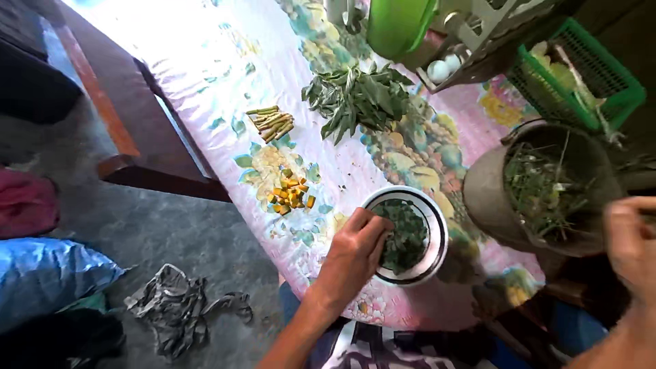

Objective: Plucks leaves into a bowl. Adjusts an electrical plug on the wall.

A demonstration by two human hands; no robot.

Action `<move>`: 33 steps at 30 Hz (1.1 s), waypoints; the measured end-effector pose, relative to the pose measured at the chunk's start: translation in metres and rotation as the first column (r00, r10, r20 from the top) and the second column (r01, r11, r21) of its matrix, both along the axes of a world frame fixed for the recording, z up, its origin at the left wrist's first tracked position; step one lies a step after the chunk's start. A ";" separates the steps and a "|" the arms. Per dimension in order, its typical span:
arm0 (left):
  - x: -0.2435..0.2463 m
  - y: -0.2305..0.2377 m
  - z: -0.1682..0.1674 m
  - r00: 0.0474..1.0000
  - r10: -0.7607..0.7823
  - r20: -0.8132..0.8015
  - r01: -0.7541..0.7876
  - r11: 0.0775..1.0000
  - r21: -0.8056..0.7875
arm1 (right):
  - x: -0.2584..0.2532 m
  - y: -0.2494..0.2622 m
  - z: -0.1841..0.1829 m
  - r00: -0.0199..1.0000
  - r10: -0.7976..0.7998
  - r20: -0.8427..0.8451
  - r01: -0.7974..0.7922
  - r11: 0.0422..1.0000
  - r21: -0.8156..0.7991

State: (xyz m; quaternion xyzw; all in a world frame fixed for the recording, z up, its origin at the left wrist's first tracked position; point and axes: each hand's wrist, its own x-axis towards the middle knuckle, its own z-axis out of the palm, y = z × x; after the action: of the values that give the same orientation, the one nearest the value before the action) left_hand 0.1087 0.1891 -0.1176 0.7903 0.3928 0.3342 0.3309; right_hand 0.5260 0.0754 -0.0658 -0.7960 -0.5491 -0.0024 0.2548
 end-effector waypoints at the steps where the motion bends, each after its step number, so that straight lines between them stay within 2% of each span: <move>1: 0.002 -0.004 0.001 0.998 -0.023 -0.055 0.022 0.999 -0.032 | -0.005 0.006 0.003 1.000 -0.006 0.013 0.007 0.997 -0.079; 3: 0.007 -0.012 0.007 0.989 -0.062 -0.138 0.051 0.995 -0.080 | -0.016 0.015 0.016 1.000 0.010 0.023 -0.007 0.991 -0.135; 6: 0.016 -0.019 0.010 0.940 -0.122 -0.320 0.074 0.984 -0.160 | -0.032 0.011 0.026 0.998 -0.032 -0.049 0.030 0.999 -0.036; 9: 0.035 -0.016 0.014 0.900 -0.148 -0.410 0.070 0.977 -0.201 | -0.069 0.005 0.033 0.981 0.043 -0.188 -0.033 0.998 0.053; 11: 0.047 -0.011 0.019 0.906 -0.111 -0.408 0.033 0.980 -0.194 | -0.098 0.009 0.036 0.946 0.138 -0.294 -0.124 0.990 0.065; 14: 0.062 -0.013 0.024 0.921 -0.095 -0.378 -0.001 0.969 -0.246 | -0.140 0.015 0.040 0.918 0.254 -0.303 -0.280 0.959 -0.042; 17: 0.057 -0.028 0.046 0.974 -0.067 -0.218 0.015 0.972 -0.234 | -0.173 0.027 0.025 0.890 0.301 -0.342 -0.344 0.936 -0.074; 19: 0.036 -0.046 0.067 0.994 -0.032 -0.104 0.007 0.973 -0.232 | -0.190 0.033 0.018 0.884 0.303 -0.356 -0.346 0.936 -0.063; 21: -0.002 -0.065 0.076 0.998 0.016 -0.059 -0.029 0.970 -0.241 | -0.206 0.041 0.023 0.865 0.318 -0.388 -0.375 0.924 -0.078; 24: -0.086 -0.094 0.069 0.985 0.115 -0.128 -0.148 0.948 -0.281 | -0.239 0.053 0.043 0.841 0.368 -0.397 -0.428 0.901 -0.072; 27: -0.169 -0.127 0.065 0.949 0.258 -0.181 -0.307 0.884 -0.352 | -0.281 0.053 0.050 0.851 0.403 -0.336 -0.461 0.880 -0.114; 30: -0.226 -0.150 0.081 0.910 0.405 -0.088 -0.407 0.831 -0.379 | -0.359 0.052 0.059 0.846 0.462 -0.266 -0.505 0.854 -0.127; 33: -0.251 -0.155 0.108 0.845 0.529 0.077 -0.428 0.757 -0.494 | -0.450 0.043 0.079 0.756 0.534 -0.378 -0.611 0.783 -0.115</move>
State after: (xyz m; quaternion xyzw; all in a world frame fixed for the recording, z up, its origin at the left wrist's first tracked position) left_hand -0.1425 0.0341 -0.0096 0.5214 0.6124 0.3876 0.4504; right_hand 0.0759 0.1188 0.0132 -0.6011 -0.7140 0.2711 0.2354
